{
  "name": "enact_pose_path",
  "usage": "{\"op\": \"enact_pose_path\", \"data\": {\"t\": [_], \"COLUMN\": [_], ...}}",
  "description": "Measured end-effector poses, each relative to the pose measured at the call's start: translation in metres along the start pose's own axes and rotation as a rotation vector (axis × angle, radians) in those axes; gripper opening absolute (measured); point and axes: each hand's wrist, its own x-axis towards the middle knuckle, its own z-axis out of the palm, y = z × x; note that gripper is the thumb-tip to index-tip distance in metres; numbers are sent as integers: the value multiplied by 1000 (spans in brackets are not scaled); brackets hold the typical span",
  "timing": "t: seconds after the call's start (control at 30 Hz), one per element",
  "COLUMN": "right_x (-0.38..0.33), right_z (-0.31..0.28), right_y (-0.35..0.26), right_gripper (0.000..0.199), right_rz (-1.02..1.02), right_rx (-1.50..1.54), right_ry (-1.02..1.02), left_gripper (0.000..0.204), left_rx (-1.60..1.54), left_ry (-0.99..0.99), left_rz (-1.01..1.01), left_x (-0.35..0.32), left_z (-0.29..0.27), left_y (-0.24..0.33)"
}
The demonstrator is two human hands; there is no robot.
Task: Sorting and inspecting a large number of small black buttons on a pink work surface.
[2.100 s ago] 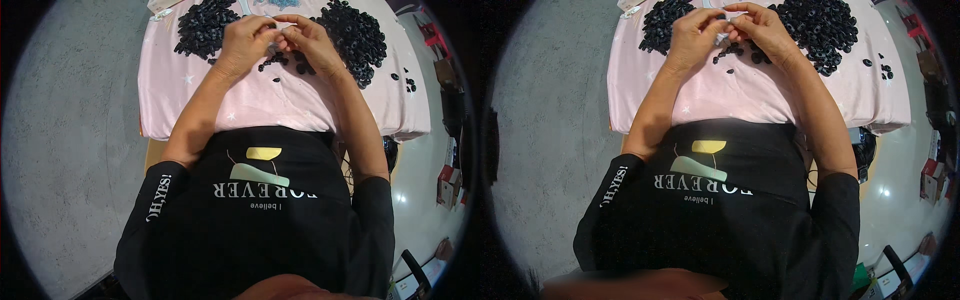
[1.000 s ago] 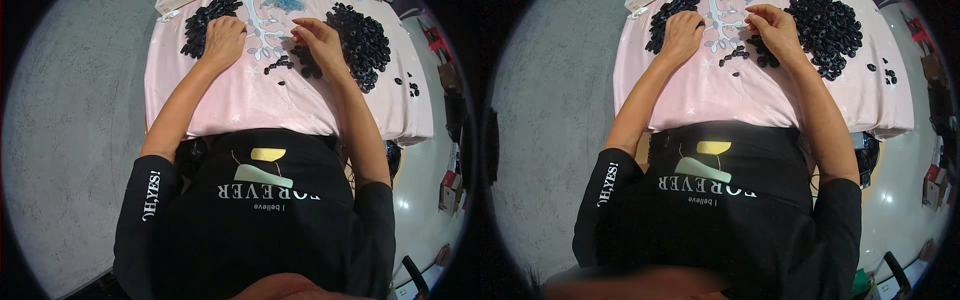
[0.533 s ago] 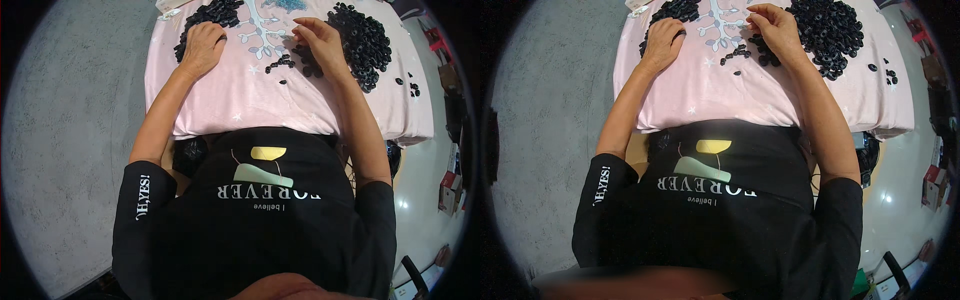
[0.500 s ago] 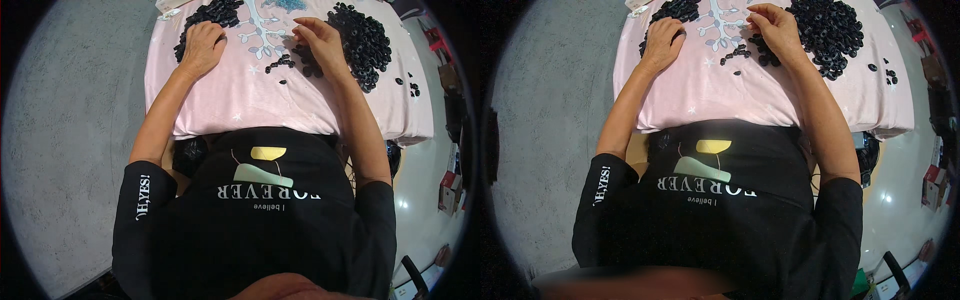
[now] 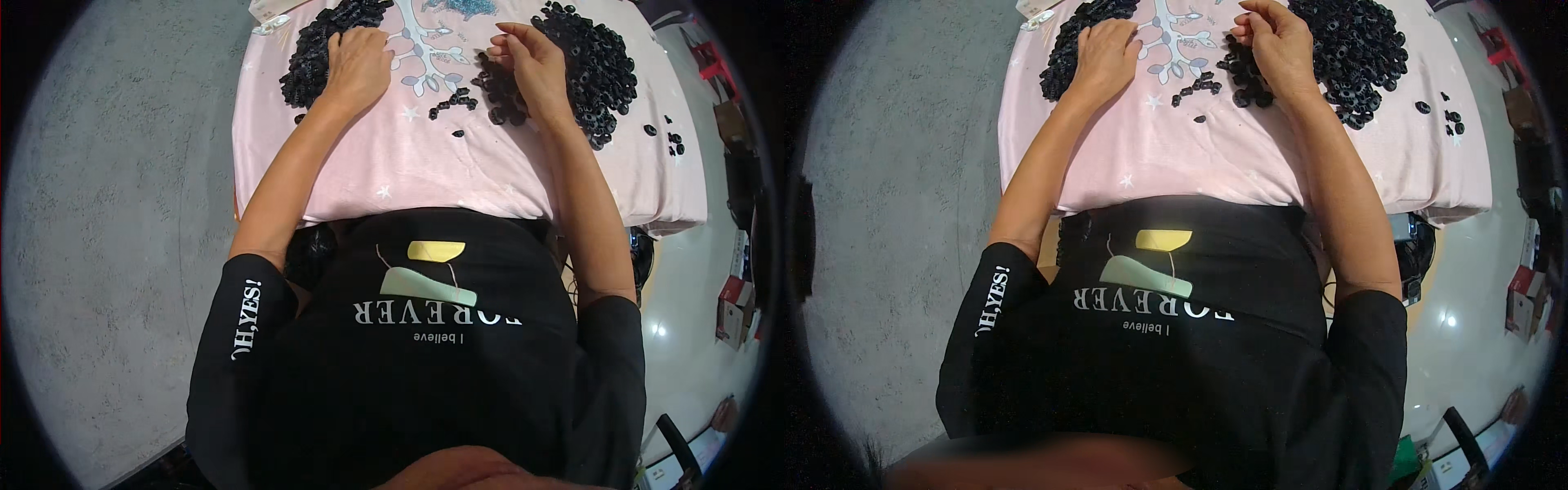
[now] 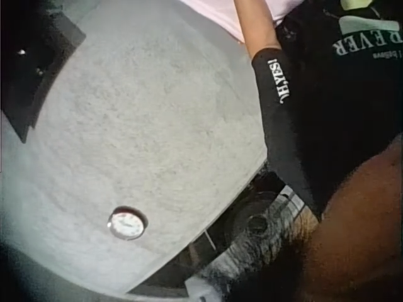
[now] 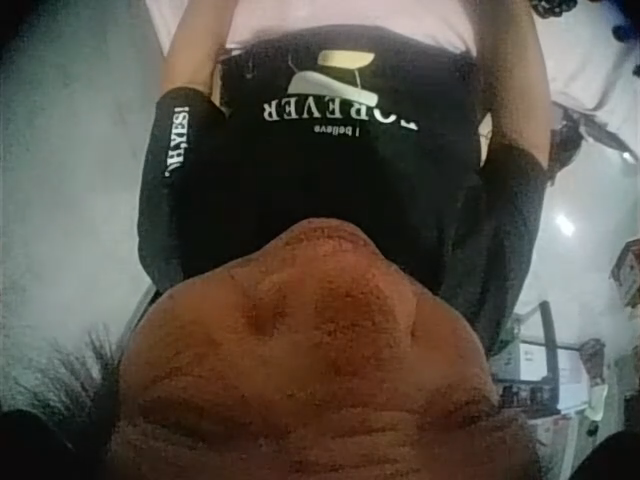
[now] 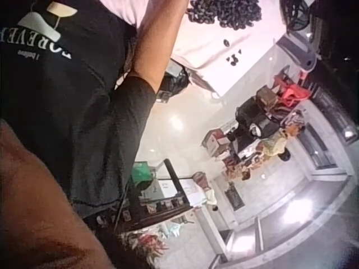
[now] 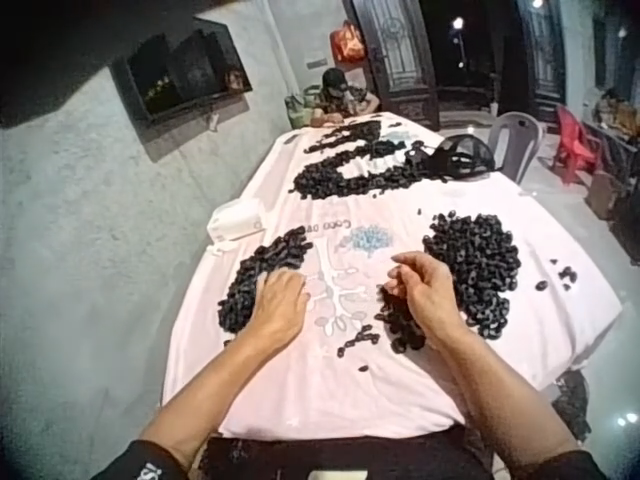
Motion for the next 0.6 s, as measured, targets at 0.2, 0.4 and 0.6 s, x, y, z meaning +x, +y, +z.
{"op": "enact_pose_path", "data": {"t": [0.2, 0.4, 0.6], "right_x": [-5, -3, -3], "right_z": [-2, -2, -2], "right_y": [-1, 4, 3], "right_gripper": [17, 13, 9], "right_rz": [-368, -695, -692], "right_rx": [-725, -972, -1027], "right_ry": [30, -159, -221], "left_gripper": [18, 18, 19], "left_rx": [-314, -521, -553], "left_ry": [-114, -123, -204], "left_rz": [-36, -43, -74], "left_x": [7, 7, 9], "left_z": [-12, -11, -12], "left_y": [33, 45, 52]}}
